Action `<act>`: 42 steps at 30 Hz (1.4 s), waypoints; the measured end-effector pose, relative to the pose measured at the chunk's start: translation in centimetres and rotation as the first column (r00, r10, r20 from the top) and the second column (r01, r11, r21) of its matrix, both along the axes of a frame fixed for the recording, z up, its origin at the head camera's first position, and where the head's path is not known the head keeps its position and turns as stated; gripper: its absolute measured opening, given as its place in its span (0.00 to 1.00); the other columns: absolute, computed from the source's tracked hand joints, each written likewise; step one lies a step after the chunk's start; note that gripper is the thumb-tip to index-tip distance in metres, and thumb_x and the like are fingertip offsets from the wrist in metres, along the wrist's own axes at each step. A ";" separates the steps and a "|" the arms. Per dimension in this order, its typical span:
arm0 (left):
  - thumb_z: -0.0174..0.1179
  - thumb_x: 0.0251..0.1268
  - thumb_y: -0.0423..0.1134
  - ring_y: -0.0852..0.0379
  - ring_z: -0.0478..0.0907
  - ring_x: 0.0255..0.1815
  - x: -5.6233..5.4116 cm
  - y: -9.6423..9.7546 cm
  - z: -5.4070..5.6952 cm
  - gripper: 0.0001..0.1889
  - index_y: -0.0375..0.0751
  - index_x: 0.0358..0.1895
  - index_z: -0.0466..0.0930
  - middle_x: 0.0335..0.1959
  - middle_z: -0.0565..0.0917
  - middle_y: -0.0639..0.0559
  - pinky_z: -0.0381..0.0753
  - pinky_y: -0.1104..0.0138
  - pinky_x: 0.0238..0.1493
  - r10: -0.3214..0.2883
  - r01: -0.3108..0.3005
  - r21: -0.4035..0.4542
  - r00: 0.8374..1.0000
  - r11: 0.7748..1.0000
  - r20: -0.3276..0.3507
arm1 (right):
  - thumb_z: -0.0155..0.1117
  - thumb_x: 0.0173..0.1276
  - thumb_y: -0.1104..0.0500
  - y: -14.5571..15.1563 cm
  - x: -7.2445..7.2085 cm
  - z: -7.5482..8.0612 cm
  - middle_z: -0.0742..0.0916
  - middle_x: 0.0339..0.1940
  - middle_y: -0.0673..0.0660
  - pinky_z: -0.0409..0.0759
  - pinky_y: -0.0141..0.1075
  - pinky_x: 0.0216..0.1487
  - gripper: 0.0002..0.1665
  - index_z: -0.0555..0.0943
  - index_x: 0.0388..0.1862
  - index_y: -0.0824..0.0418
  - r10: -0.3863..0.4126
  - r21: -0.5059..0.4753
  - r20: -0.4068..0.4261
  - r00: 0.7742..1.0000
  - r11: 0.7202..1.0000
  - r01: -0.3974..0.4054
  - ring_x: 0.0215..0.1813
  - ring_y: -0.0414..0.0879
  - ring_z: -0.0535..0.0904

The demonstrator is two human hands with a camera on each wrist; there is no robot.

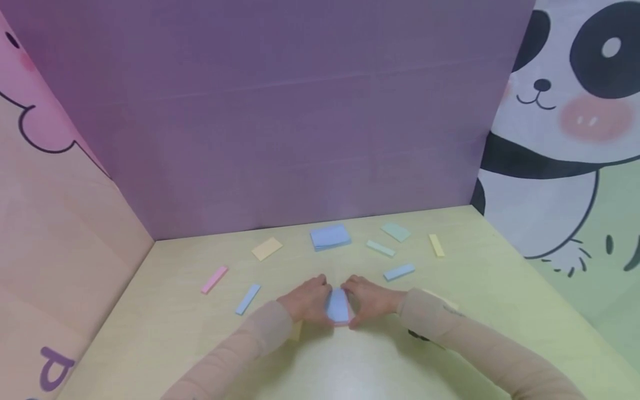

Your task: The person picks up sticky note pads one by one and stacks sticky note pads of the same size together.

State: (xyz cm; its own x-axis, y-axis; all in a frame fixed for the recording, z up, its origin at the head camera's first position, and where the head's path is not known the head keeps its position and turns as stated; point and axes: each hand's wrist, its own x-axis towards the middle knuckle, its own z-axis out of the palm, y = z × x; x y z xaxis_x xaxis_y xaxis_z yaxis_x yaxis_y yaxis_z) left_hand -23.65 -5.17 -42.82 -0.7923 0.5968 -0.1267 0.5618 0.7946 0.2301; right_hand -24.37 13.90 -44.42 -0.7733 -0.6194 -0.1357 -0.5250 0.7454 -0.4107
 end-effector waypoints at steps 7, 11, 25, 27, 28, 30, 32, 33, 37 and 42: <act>0.69 0.37 0.58 0.58 0.70 0.38 0.1 0.1 0.0 0.36 0.39 0.51 0.75 0.41 0.73 0.51 0.75 0.68 0.40 0.004 -0.004 0.009 1.000 1.000 -0.001 | 0.75 0.41 0.47 0.0 -0.1 0.0 0.74 0.51 0.53 0.70 0.43 0.59 0.48 0.68 0.60 0.65 -0.011 0.010 0.013 1.000 1.000 0.010 0.55 0.47 0.69; 0.71 0.35 0.56 0.58 0.70 0.38 0.2 0.2 -0.1 0.36 0.41 0.51 0.75 0.39 0.72 0.53 0.75 0.68 0.40 0.017 -0.017 0.010 1.000 1.000 0.000 | 0.75 0.41 0.46 0.0 -0.1 -0.1 0.74 0.51 0.53 0.70 0.43 0.60 0.48 0.68 0.60 0.65 -0.006 0.013 0.008 1.000 1.000 0.006 0.55 0.47 0.69; 0.71 0.35 0.56 0.61 0.67 0.35 0.2 0.2 -0.2 0.35 0.40 0.49 0.76 0.36 0.70 0.55 0.73 0.71 0.39 -0.007 0.007 0.022 1.000 1.000 -0.018 | 0.75 0.40 0.45 -0.1 0.2 0.2 0.74 0.51 0.55 0.70 0.43 0.58 0.50 0.68 0.59 0.67 0.008 0.001 0.001 1.000 1.000 -0.008 0.53 0.47 0.69; 0.71 0.35 0.56 0.60 0.68 0.36 0.2 0.1 -0.2 0.36 0.39 0.50 0.75 0.37 0.71 0.54 0.74 0.71 0.40 -0.008 0.008 0.022 1.000 1.000 -0.018 | 0.75 0.40 0.45 -0.1 0.1 0.2 0.74 0.50 0.55 0.70 0.43 0.58 0.49 0.68 0.58 0.67 0.009 -0.002 0.002 1.000 1.000 -0.009 0.53 0.47 0.69; 0.71 0.35 0.56 0.60 0.68 0.37 0.2 0.1 -0.2 0.37 0.39 0.51 0.75 0.38 0.71 0.53 0.74 0.70 0.42 -0.008 0.009 0.020 1.000 1.000 -0.016 | 0.75 0.40 0.46 -0.1 0.1 0.2 0.74 0.50 0.55 0.70 0.44 0.58 0.48 0.68 0.58 0.67 0.008 -0.006 0.004 1.000 1.000 -0.008 0.53 0.47 0.69; 0.71 0.36 0.57 0.59 0.70 0.39 0.3 0.0 -0.2 0.38 0.38 0.53 0.74 0.40 0.72 0.52 0.75 0.69 0.44 -0.010 0.010 0.015 1.000 1.000 -0.019 | 0.75 0.41 0.46 -0.2 0.1 0.3 0.74 0.50 0.55 0.70 0.44 0.58 0.47 0.69 0.58 0.67 0.012 -0.004 0.001 1.000 1.000 -0.012 0.53 0.47 0.69; 0.71 0.36 0.57 0.58 0.70 0.42 0.3 -0.1 -0.3 0.40 0.37 0.55 0.72 0.42 0.73 0.51 0.75 0.68 0.47 -0.007 0.007 0.007 1.000 1.000 -0.019 | 0.74 0.41 0.46 -0.2 0.0 0.2 0.74 0.50 0.55 0.70 0.44 0.58 0.47 0.68 0.58 0.67 0.017 0.004 -0.004 1.000 1.000 -0.017 0.53 0.47 0.69; 0.70 0.36 0.57 0.58 0.71 0.42 0.3 -0.2 -0.4 0.41 0.37 0.56 0.71 0.43 0.73 0.50 0.75 0.68 0.47 -0.005 0.005 0.006 1.000 1.000 -0.018 | 0.74 0.42 0.46 -0.3 0.0 0.2 0.74 0.50 0.55 0.70 0.43 0.58 0.47 0.68 0.58 0.67 0.017 0.011 -0.006 1.000 1.000 -0.017 0.53 0.47 0.69; 0.70 0.37 0.57 0.57 0.71 0.44 0.3 -0.4 -0.7 0.42 0.36 0.58 0.69 0.44 0.73 0.50 0.74 0.67 0.49 0.002 -0.002 0.003 1.000 1.000 -0.011 | 0.74 0.42 0.46 -0.3 0.0 0.1 0.74 0.51 0.55 0.70 0.43 0.59 0.47 0.68 0.59 0.67 0.015 0.032 -0.012 1.000 0.999 -0.015 0.53 0.47 0.69; 0.71 0.36 0.55 0.57 0.71 0.44 0.3 -0.4 -0.8 0.42 0.37 0.58 0.69 0.43 0.73 0.51 0.74 0.66 0.49 0.016 -0.017 0.024 1.000 1.000 0.019 | 0.74 0.42 0.45 -0.2 0.1 0.1 0.74 0.51 0.55 0.70 0.43 0.59 0.47 0.68 0.59 0.66 0.007 0.029 -0.007 1.000 1.000 -0.007 0.53 0.47 0.69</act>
